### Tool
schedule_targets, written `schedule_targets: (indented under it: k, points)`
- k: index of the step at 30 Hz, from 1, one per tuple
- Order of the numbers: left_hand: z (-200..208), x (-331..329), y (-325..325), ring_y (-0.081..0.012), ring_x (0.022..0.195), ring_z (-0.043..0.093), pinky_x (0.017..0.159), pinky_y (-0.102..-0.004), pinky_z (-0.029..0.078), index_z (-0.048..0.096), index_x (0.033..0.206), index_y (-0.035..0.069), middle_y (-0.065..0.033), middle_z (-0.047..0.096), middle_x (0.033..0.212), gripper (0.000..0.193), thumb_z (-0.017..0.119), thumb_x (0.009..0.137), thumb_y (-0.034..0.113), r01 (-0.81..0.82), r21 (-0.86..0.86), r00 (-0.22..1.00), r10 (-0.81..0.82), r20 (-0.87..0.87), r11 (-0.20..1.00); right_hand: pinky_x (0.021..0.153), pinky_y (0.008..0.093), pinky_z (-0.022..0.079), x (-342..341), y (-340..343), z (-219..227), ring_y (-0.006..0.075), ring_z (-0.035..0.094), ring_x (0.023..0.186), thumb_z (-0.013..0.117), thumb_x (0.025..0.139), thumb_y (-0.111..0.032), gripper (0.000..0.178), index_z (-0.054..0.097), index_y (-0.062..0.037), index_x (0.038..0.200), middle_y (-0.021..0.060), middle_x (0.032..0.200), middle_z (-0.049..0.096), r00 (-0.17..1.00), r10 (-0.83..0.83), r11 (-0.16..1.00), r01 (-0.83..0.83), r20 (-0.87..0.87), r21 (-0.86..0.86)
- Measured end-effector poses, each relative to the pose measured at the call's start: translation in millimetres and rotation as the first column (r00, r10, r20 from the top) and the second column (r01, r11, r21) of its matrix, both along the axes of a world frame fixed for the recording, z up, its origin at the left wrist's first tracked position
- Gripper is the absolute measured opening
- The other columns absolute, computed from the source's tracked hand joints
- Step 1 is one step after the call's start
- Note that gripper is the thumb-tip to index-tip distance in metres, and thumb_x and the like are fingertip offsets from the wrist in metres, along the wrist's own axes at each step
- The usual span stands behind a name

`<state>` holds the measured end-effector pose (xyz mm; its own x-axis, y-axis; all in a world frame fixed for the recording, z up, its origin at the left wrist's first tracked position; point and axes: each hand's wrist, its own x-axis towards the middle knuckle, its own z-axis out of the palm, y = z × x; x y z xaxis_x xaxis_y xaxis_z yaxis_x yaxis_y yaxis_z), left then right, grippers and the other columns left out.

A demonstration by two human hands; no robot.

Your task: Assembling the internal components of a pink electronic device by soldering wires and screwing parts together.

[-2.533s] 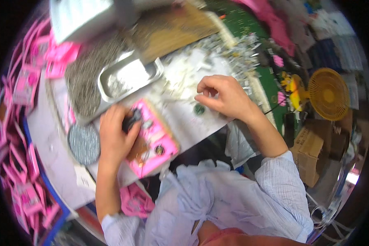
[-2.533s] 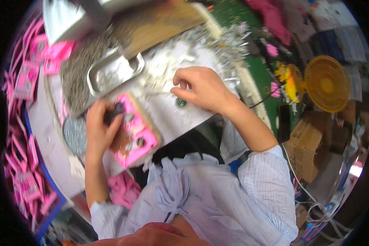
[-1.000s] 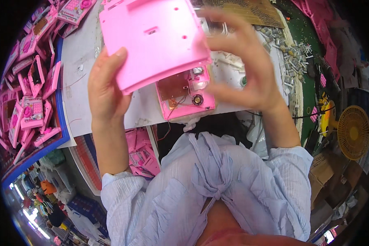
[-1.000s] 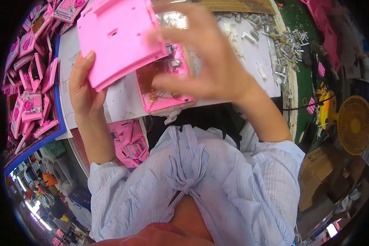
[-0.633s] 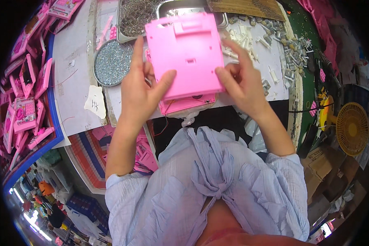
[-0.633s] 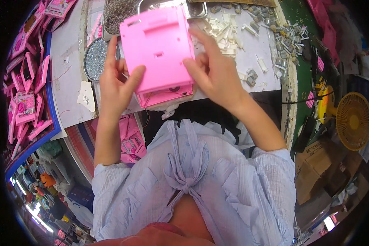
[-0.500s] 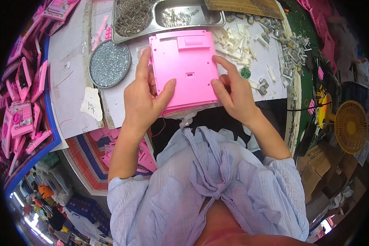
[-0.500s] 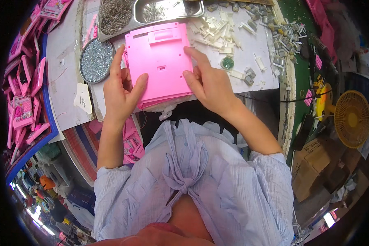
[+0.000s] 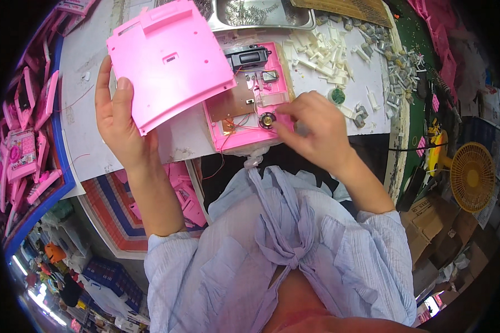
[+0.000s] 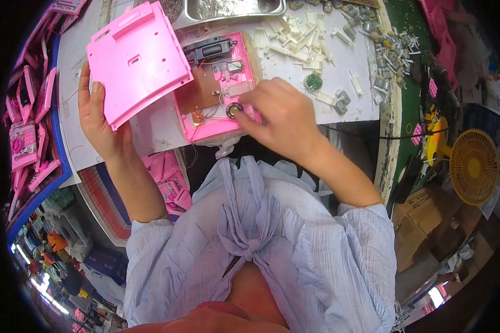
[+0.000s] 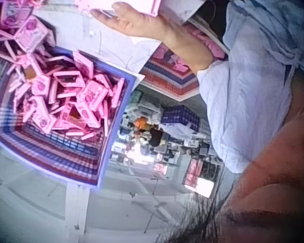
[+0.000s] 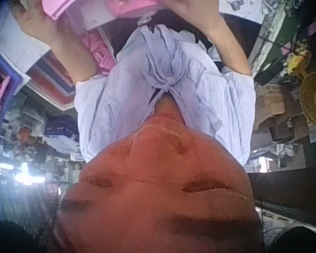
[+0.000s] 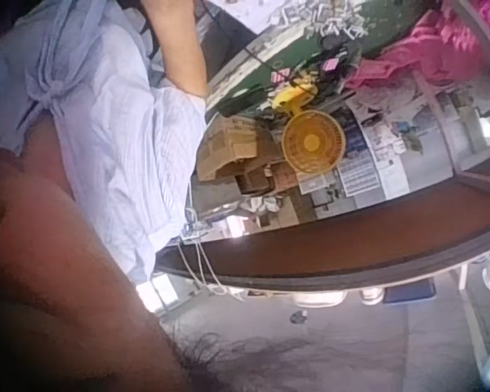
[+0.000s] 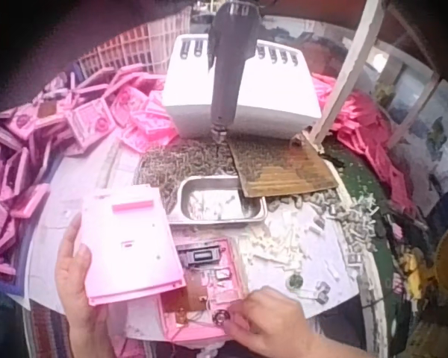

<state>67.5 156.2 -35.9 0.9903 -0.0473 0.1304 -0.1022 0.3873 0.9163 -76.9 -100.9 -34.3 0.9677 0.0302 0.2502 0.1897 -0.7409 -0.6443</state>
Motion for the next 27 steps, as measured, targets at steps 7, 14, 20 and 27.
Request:
schedule_targets:
  k: [7,14,20,27]
  points:
    - [-15,-17,4,-0.0241,0.109,0.069,0.093,-0.0364,0.058,0.041,0.146,-0.006,-0.0229,0.063,0.128,0.051,0.059,0.1,0.005,-0.005,0.0,0.998,0.005,-0.07,1.0,0.065,0.0398,0.048,12,29,-12,0.0269,0.061,0.071,0.08,0.076,-0.019,0.018,0.071,-0.006,0.084,0.0073,0.076,0.062,0.996,-0.005,0.982,0.022,0.091,-0.185]
    - [-24,-20,12,-0.0235,0.11,0.069,0.092,-0.036,0.059,0.04,0.147,-0.005,-0.0223,0.063,0.129,0.051,0.058,0.1,0.003,-0.019,-0.014,0.997,0.018,-0.081,1.0,0.065,0.0402,0.044,15,40,-15,0.0269,0.062,0.069,0.076,0.076,-0.013,0.01,0.07,-0.0066,0.08,0.0051,0.07,0.064,0.995,-0.093,0.983,0.087,-0.032,-0.162]
    - [-26,-21,11,-0.0236,0.11,0.069,0.092,-0.0367,0.06,0.04,0.146,-0.005,-0.0224,0.063,0.128,0.05,0.058,0.1,0.003,-0.012,-0.053,0.995,0.007,-0.095,0.999,0.068,0.0385,0.041,15,42,-18,0.0232,0.062,0.068,0.075,0.076,-0.01,0.009,0.068,-0.007,0.08,0.0037,0.071,0.064,0.992,-0.115,0.98,0.12,0.044,-0.161]
    - [-29,-22,9,-0.0245,0.111,0.068,0.092,-0.0374,0.059,0.039,0.147,-0.005,-0.0224,0.062,0.129,0.051,0.058,0.1,0.004,-0.003,-0.084,0.993,-0.007,-0.115,0.996,0.071,0.0379,0.039,16,38,-13,0.0219,0.061,0.067,0.075,0.077,-0.013,0.011,0.067,-0.0078,0.083,0.0028,0.072,0.063,0.995,-0.091,0.974,0.095,0.031,-0.206]
